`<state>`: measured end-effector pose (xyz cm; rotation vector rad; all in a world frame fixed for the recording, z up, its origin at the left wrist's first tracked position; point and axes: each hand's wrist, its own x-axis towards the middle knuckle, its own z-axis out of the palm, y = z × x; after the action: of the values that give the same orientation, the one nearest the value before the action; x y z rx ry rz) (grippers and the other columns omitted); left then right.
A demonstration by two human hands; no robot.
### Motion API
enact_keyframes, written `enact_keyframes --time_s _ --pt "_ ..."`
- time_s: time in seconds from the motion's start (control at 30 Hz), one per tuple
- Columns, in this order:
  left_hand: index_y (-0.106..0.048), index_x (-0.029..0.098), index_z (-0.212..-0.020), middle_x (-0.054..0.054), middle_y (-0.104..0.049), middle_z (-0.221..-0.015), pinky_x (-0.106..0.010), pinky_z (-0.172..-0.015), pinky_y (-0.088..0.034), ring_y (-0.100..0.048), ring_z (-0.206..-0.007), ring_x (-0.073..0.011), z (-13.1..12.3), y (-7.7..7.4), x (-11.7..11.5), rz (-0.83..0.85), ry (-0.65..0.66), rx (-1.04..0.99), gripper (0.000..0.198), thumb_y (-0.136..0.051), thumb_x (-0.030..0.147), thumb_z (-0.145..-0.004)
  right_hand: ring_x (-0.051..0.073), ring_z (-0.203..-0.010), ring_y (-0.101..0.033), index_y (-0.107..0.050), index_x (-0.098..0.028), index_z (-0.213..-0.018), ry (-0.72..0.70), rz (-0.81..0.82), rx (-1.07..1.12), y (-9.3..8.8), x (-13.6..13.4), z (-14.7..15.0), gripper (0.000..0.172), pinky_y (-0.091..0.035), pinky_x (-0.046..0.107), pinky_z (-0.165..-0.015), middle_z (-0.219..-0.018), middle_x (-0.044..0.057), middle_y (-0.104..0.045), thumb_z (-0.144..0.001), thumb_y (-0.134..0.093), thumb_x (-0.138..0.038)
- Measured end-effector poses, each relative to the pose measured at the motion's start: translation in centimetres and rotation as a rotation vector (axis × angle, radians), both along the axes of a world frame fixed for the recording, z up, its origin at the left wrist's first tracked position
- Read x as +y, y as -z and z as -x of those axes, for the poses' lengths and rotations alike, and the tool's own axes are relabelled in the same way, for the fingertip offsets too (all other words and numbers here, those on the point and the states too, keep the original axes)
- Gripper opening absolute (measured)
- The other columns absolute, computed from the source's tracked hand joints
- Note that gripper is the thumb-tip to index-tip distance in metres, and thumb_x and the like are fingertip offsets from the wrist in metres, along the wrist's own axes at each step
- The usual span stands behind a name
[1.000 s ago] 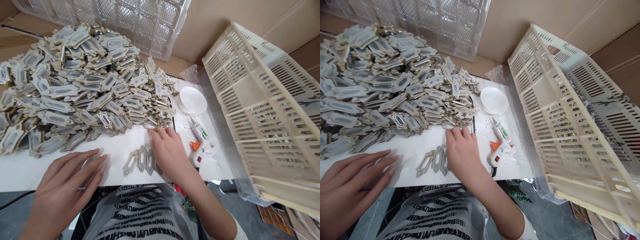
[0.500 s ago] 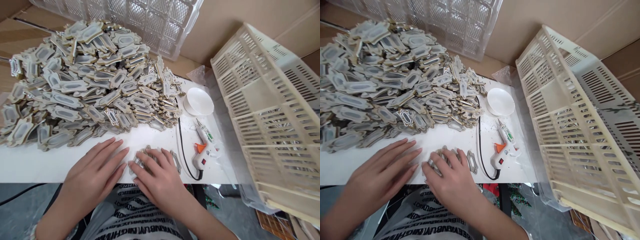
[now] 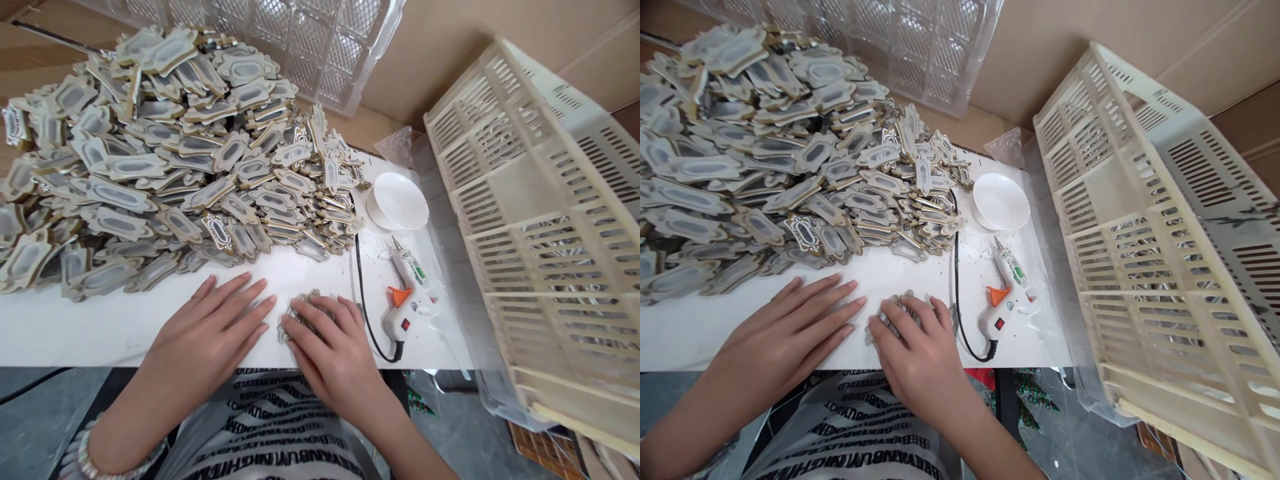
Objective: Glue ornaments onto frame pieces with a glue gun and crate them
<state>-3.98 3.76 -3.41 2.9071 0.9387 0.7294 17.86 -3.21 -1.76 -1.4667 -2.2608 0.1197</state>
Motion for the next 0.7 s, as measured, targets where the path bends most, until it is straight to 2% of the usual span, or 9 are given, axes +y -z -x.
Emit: enact_keyframes --time_s 0.13,0.23,0.37,0.47,0.6,0.7 --pt "-0.069 0.018 -0.116 -0.008 -0.074 -0.125 -0.047 -0.112 -0.047 -0.067 -0.119 -0.0269 0.6 0.1 -0.3 0.040 0.017 -0.053 0.020 -0.055 0.018 -0.101 0.024 -0.117 -0.059 -0.069 -0.021 -0.120 0.027 0.001 0.009 -0.1 0.0 -0.1 0.022 -0.036 0.042 -0.108 -0.126 0.003 -0.075 -0.104 -0.055 -0.021" --pt "-0.069 0.017 -0.115 -0.010 -0.073 -0.123 -0.046 -0.115 -0.045 -0.067 -0.117 -0.0266 0.7 -0.1 -0.3 0.041 -0.016 -0.078 0.019 -0.061 0.019 -0.098 0.025 -0.118 -0.059 -0.069 -0.021 -0.119 0.023 0.010 0.016 -0.1 -0.1 -0.2 0.021 -0.035 0.043 -0.111 -0.127 0.003 -0.074 -0.104 -0.055 -0.025" --pt "-0.065 0.020 -0.129 -0.011 -0.066 -0.137 -0.053 -0.123 -0.033 -0.060 -0.128 -0.0305 0.1 -0.4 -0.4 0.051 -0.001 -0.006 0.031 -0.058 0.024 -0.100 0.025 -0.118 -0.059 -0.069 -0.021 -0.120 0.022 0.003 0.025 0.0 -0.3 -0.2 0.022 -0.032 0.043 -0.114 -0.127 0.002 -0.075 -0.105 -0.055 -0.029" --pt "-0.067 0.025 -0.127 -0.009 -0.064 -0.141 -0.058 -0.126 -0.025 -0.057 -0.133 -0.0314 -0.1 -0.3 -0.7 0.074 0.027 0.026 0.029 -0.055 0.024 -0.101 0.024 -0.118 -0.059 -0.069 -0.021 -0.119 0.031 -0.002 0.035 0.0 -0.4 -0.3 0.020 -0.029 0.042 -0.117 -0.126 0.002 -0.075 -0.104 -0.057 -0.028" --pt "-0.070 0.026 -0.117 -0.006 -0.070 -0.132 -0.057 -0.126 -0.028 -0.060 -0.130 -0.0286 0.4 -0.3 -1.1 0.156 -0.018 -0.050 0.023 -0.056 0.021 -0.100 0.024 -0.119 -0.059 -0.069 -0.021 -0.115 0.042 0.006 0.051 -0.1 -0.5 -0.5 0.017 -0.024 0.041 -0.122 -0.125 0.001 -0.076 -0.102 -0.061 -0.028" --pt "-0.070 0.026 -0.115 -0.004 -0.073 -0.128 -0.052 -0.125 -0.033 -0.064 -0.124 -0.0256 0.9 -0.4 -1.1 0.130 -0.034 -0.091 0.020 -0.059 0.022 -0.099 0.024 -0.118 -0.060 -0.069 -0.021 -0.114 0.039 0.006 0.057 -0.2 -0.6 -0.6 0.016 -0.022 0.042 -0.123 -0.123 0.001 -0.077 -0.102 -0.062 -0.030"
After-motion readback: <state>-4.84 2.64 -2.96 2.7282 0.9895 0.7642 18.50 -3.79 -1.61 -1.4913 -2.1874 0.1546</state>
